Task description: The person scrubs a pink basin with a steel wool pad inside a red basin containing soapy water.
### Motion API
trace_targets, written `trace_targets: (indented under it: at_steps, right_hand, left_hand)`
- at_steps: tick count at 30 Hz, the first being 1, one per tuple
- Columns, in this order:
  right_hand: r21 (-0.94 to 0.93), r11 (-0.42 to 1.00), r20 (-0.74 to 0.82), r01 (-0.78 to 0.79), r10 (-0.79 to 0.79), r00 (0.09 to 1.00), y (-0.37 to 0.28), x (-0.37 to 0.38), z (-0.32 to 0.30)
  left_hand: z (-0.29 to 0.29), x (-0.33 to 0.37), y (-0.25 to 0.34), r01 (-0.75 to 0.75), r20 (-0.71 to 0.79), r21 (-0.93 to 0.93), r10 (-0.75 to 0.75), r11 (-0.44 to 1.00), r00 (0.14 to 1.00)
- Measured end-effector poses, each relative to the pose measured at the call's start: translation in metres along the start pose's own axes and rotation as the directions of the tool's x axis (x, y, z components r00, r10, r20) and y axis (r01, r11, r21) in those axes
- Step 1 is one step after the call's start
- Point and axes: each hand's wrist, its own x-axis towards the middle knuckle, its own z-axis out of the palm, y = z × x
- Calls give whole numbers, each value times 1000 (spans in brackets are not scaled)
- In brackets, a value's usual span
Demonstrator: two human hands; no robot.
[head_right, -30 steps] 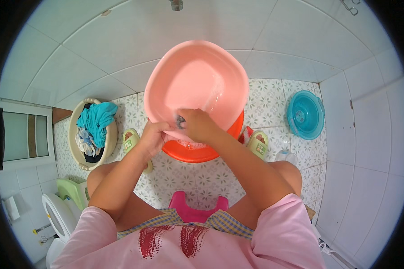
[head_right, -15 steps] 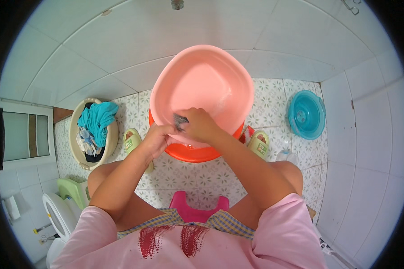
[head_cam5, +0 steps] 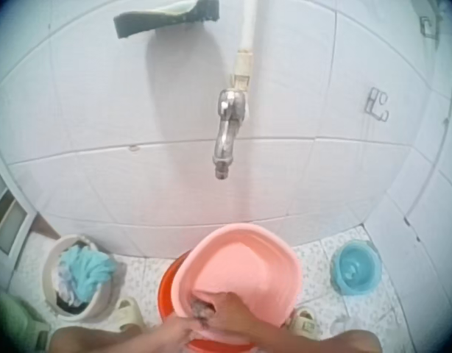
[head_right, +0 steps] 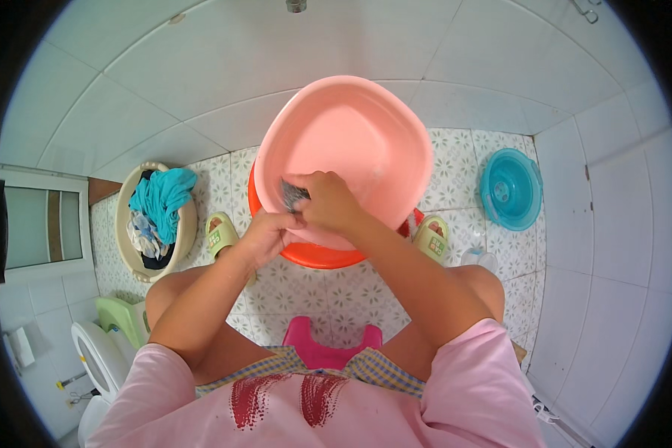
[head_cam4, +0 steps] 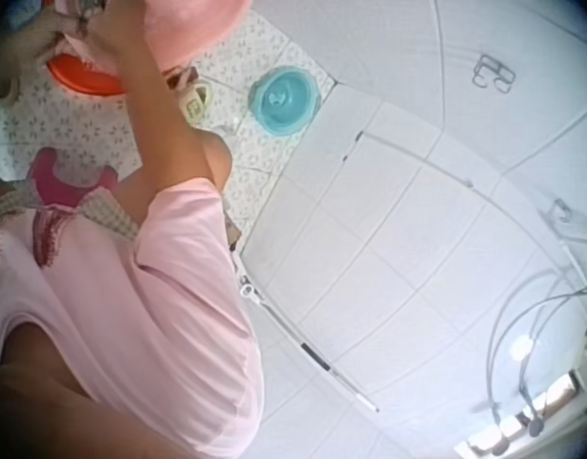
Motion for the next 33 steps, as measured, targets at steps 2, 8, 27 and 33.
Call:
trace_targets:
  at_steps: [2, 8, 27, 33]
  right_hand:
    - [521, 854, -131, -14, 96, 987, -6, 5, 10]
    - [-351, 932, 128, -90, 143, 981, 4, -5, -26]
    - [-415, 907, 218, -65, 168, 961, 0, -4, -21]
    - [585, 809, -134, 52, 33, 990, 2, 6, 3]
  left_hand:
    - [-9, 6, -3, -16, 14, -1, 16, 1000, 1000]
    - [-3, 1, 7, -73, 18, 8, 72, 997, 997]
    - [-12, 8, 0, -40, 23, 62, 38, 997, 999]
    - [-3, 9, -2, -76, 46, -1, 76, 997, 996]
